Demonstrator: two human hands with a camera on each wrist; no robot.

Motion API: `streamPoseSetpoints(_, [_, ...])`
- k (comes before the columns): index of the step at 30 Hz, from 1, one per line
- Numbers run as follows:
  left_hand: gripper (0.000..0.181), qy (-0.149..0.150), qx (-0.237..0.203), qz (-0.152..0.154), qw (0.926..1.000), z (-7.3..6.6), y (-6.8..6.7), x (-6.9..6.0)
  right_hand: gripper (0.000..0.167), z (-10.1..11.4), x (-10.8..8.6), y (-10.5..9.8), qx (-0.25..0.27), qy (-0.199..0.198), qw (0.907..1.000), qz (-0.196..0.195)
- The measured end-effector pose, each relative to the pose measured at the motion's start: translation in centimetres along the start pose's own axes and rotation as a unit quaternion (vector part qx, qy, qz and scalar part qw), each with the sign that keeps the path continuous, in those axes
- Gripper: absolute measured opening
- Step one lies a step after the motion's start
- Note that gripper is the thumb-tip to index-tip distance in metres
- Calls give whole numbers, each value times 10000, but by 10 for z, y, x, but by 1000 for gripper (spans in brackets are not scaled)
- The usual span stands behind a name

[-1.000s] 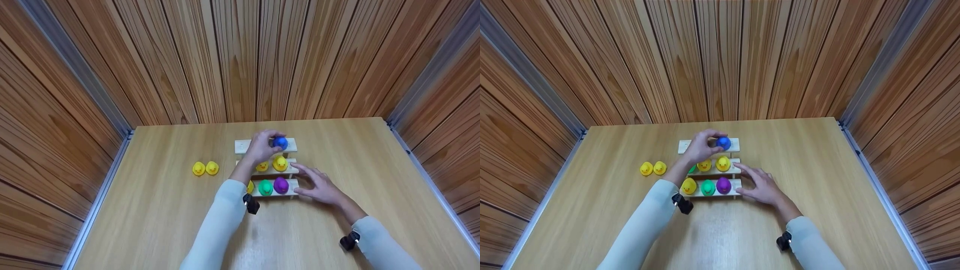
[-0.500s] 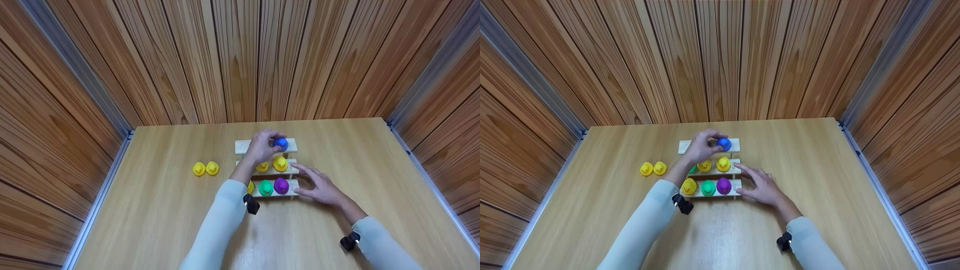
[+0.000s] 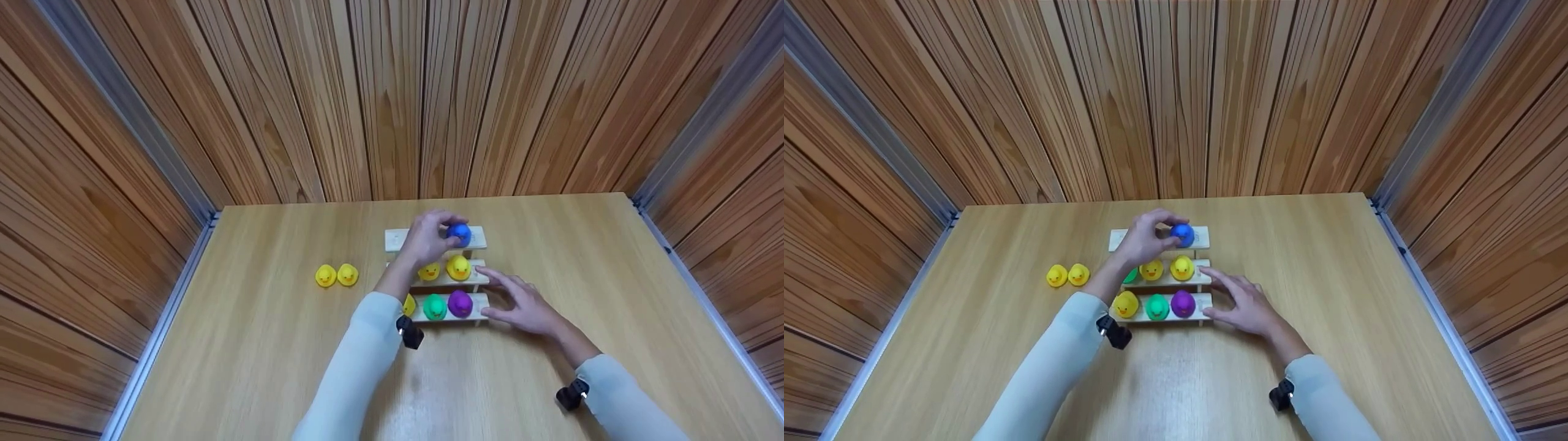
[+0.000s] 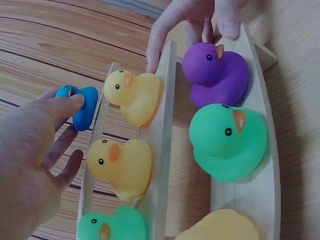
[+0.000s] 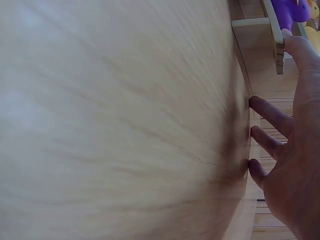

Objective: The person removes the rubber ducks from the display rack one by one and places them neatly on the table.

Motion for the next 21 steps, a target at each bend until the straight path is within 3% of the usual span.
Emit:
streamPoseSetpoints(11, [35,282,-11,86,9996,1,-8,1,84,-1,1,1,6,7,10000,11])
streamPoseSetpoints(21, [34,156,-239,138,9995,8,-25,0,85,-1,1,1,40,67,10000,30])
Point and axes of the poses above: each hand's wrist, its own x-axis towards the middle knuckle, its own y-axis out of the palm, z = x × y, the point moved 4 cm from there along x, towards the middle knuckle, and after that the axes turned 9 degrees about -z, right-handed, at the moved point
